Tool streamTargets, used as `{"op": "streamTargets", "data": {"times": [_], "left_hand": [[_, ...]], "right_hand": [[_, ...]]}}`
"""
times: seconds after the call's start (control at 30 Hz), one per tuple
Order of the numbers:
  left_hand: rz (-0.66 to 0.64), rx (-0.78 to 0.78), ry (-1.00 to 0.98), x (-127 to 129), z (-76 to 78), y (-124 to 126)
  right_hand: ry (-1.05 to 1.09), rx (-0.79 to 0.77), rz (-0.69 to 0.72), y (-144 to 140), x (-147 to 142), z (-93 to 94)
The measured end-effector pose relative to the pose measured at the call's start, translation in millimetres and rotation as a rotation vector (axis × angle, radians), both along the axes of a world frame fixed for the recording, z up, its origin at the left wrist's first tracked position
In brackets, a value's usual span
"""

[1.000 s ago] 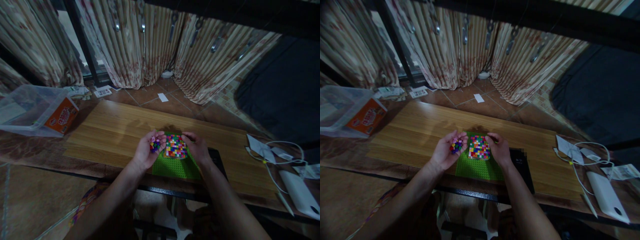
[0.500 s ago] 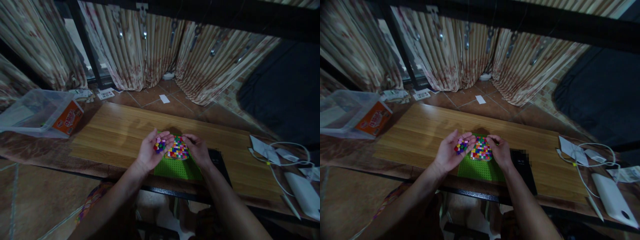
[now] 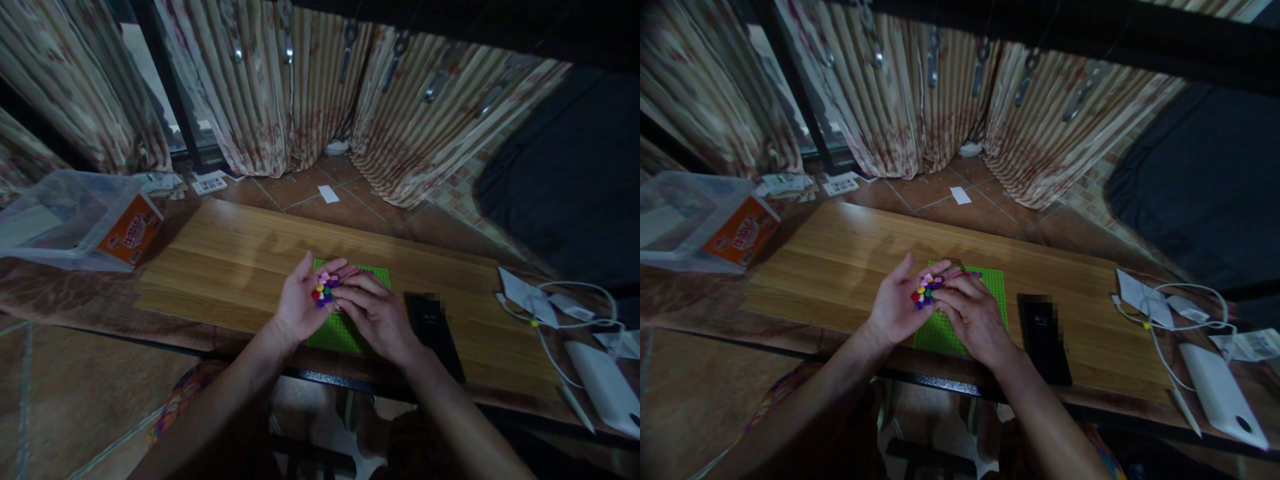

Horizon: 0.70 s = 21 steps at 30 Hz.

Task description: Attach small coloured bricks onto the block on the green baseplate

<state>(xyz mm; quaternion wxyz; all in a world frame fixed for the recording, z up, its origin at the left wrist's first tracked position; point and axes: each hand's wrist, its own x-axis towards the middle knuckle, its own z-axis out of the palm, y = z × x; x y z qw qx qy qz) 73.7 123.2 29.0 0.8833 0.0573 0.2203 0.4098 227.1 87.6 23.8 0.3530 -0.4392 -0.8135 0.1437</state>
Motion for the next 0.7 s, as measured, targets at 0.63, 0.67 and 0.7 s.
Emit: {"op": "streamTargets", "data": {"times": [0.63, 0.67, 0.7], "left_hand": [[0.092, -0.092, 0.172, -1.8, 0.3, 3.1], [0.107, -0.097, 0.204, -3.2, -1.3, 4.5], [0.120, -0.103, 0.234, -4.4, -2.9, 5.6]], "right_hand": [[0.418, -0.193, -0.405, 19.5, 53.7, -12.3], [0.435, -0.245, -0.428, 22.9, 59.5, -18.3], [0.445, -0.288, -0.445, 25.6, 63.5, -23.8]]}}
